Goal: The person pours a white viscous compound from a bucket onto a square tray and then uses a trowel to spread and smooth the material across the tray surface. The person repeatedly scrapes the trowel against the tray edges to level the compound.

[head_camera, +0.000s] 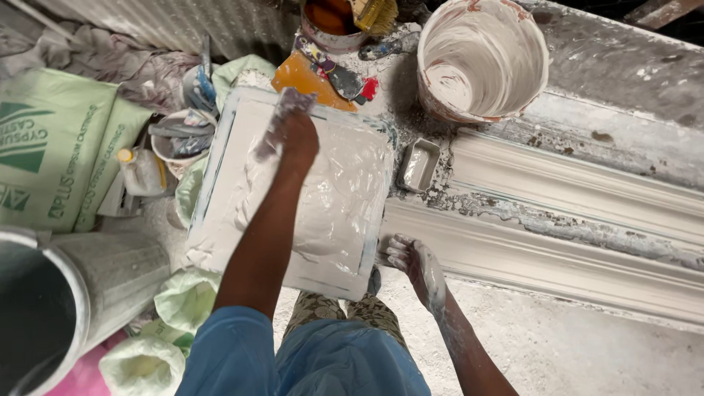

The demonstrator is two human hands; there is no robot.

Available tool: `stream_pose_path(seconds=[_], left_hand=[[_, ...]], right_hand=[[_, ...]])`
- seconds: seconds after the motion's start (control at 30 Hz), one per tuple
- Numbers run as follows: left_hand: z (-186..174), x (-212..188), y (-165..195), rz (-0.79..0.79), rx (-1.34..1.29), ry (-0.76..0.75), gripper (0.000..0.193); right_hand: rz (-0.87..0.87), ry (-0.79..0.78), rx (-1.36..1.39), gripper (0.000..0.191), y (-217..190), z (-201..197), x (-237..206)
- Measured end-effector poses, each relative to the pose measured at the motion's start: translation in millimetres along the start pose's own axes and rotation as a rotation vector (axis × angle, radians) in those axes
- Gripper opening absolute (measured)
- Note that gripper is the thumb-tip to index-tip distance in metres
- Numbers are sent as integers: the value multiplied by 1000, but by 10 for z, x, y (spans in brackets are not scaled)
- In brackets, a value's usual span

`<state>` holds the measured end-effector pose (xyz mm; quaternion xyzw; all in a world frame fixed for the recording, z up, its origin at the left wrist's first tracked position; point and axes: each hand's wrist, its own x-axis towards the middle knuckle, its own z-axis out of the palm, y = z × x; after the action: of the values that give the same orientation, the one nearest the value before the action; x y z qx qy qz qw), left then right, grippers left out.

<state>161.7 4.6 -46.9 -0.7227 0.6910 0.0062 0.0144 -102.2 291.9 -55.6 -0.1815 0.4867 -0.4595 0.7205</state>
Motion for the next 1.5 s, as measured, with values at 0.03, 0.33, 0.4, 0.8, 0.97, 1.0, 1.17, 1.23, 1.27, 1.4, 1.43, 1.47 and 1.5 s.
stream_pose_path(seconds=[0.03,0.33,0.4,0.8,0.97,1.0,1.17,1.23,1.27,1.4,1.43,1.47,1.5], left_hand=[[18,-27,172,10,-21,-65,59],[-392,-775,1305,351,-320,-600,71],[-434,-666,1163,350,-271,-524,65],[-53,-943,501,854,-420,-522,38],[-132,-471,603,756,-404,-396,44],[-140,-448,630,775,-355,-405,44],[64,-856,524,910,-293,-471,46],[140,-1228,337,986,-234,-542,45],[154,-1408,241,1024,-203,-574,44],[141,-1698,62,1147,-214,-632,44],[123,-1620,49,1145,-320,-588,45],[101,-1551,71,1140,-426,-542,46],[81,-1463,144,1010,-361,-608,44]], right_hand=[[-40,-10,3,59,-26,47,58],[-83,138,29,65,-110,285,432],[-125,140,35,65,-85,271,449],[-216,224,42,60,-16,176,379],[-266,205,-1,60,-31,181,298],[-251,224,-6,60,-27,176,306],[-183,325,25,55,28,101,432],[-121,395,78,52,79,61,477],[-121,384,54,52,110,43,482],[-217,243,-54,57,224,-1,483],[-263,185,-87,59,243,-2,479],[-224,212,-70,60,248,4,498],[-187,239,-52,61,248,22,538]])
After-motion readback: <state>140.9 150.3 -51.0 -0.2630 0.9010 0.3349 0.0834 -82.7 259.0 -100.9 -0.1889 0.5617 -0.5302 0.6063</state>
